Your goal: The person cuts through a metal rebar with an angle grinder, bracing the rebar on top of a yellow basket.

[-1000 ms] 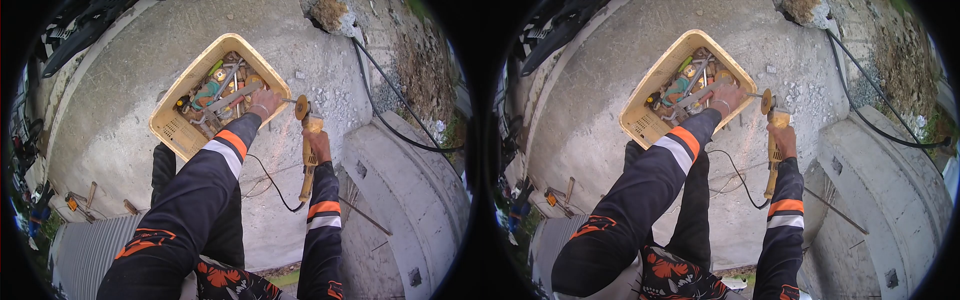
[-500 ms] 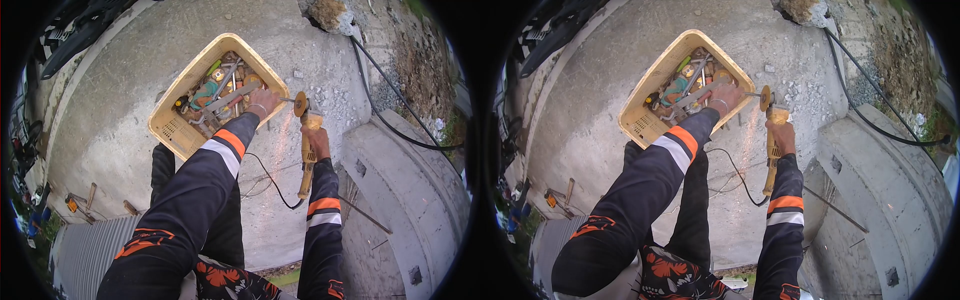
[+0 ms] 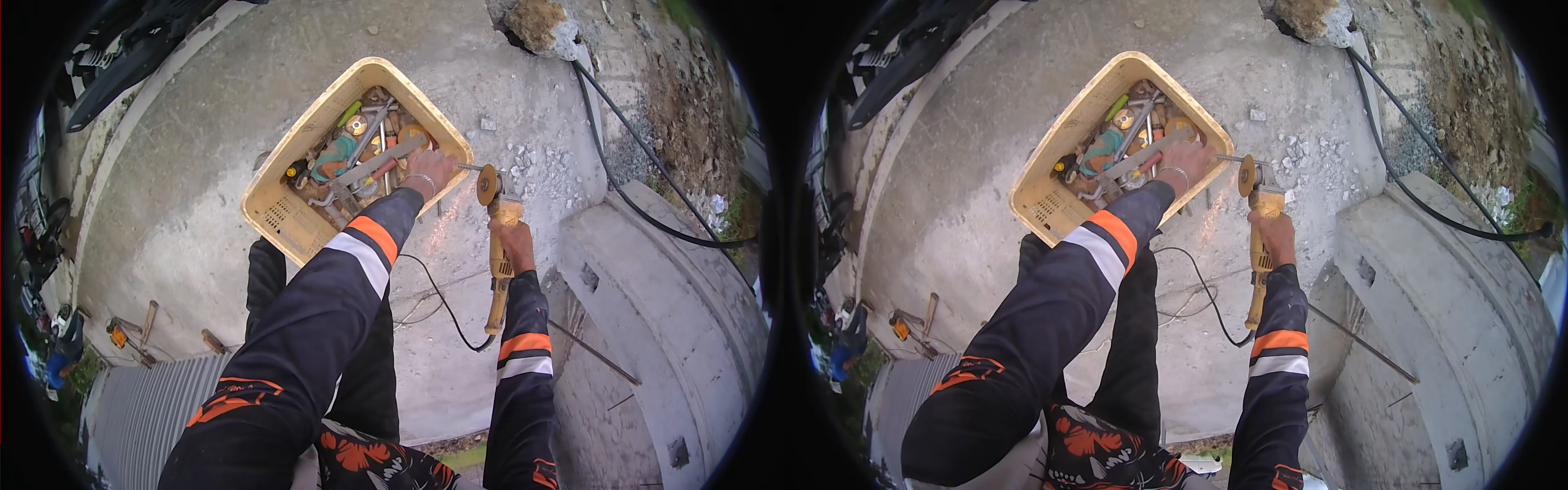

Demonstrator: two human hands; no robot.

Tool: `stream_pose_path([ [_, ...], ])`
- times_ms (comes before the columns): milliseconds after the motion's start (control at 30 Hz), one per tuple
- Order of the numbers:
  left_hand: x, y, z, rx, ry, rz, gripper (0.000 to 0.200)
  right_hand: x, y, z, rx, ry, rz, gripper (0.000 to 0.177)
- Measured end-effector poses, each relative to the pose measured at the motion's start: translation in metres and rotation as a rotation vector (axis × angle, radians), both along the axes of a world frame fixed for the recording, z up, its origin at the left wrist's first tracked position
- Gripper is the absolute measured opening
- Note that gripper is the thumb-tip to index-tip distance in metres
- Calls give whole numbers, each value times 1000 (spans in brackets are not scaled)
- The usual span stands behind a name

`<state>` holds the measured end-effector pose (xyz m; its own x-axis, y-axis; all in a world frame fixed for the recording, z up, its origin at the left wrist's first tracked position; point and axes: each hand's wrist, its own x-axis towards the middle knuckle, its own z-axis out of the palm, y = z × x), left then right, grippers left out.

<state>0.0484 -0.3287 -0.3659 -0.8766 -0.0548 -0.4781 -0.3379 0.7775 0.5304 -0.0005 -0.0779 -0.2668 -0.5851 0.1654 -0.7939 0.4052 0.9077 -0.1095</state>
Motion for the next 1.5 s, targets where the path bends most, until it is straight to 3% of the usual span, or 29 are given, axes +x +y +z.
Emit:
stream_pose_path([
  [133, 2, 1, 7, 6, -29, -33, 22, -19, -20, 6, -97, 7, -25, 54],
  [233, 2, 0, 10, -29, 2, -23, 23, -25, -25, 6, -48, 71, -1, 41],
  [633, 1, 0, 1, -4, -28, -35, 21, -2, -7, 0, 15, 15, 29, 45],
  [667, 0, -1, 1, 15, -11, -9, 21, 3, -4, 0, 2, -31, -49, 52],
  [767, 6, 0, 0, 68, 3, 17, 22, 22, 10, 10, -227, -86, -220, 42],
  [933, 3, -10, -11, 199, -43, -85, 27, 53, 41, 8, -222, -44, -395, 36],
  [1033, 8, -16, -19, 399, -16, 39, 26, 66, 52, 9, -238, -44, -454, 36],
  [1133, -12, -23, -53, 122, -90, -338, 27, 73, 51, 21, -261, -72, -485, 35],
  [1233, -21, -20, -28, 305, -203, -2, 28, 70, 45, 30, -304, -39, -396, 35],
  [1333, -48, -20, 2, 195, -494, -287, 27, 56, 28, 35, -287, 3, -366, 35],
  [1500, -31, -11, -40, 173, -156, -334, 27, 33, 14, 22, -272, 92, -172, 32],
])
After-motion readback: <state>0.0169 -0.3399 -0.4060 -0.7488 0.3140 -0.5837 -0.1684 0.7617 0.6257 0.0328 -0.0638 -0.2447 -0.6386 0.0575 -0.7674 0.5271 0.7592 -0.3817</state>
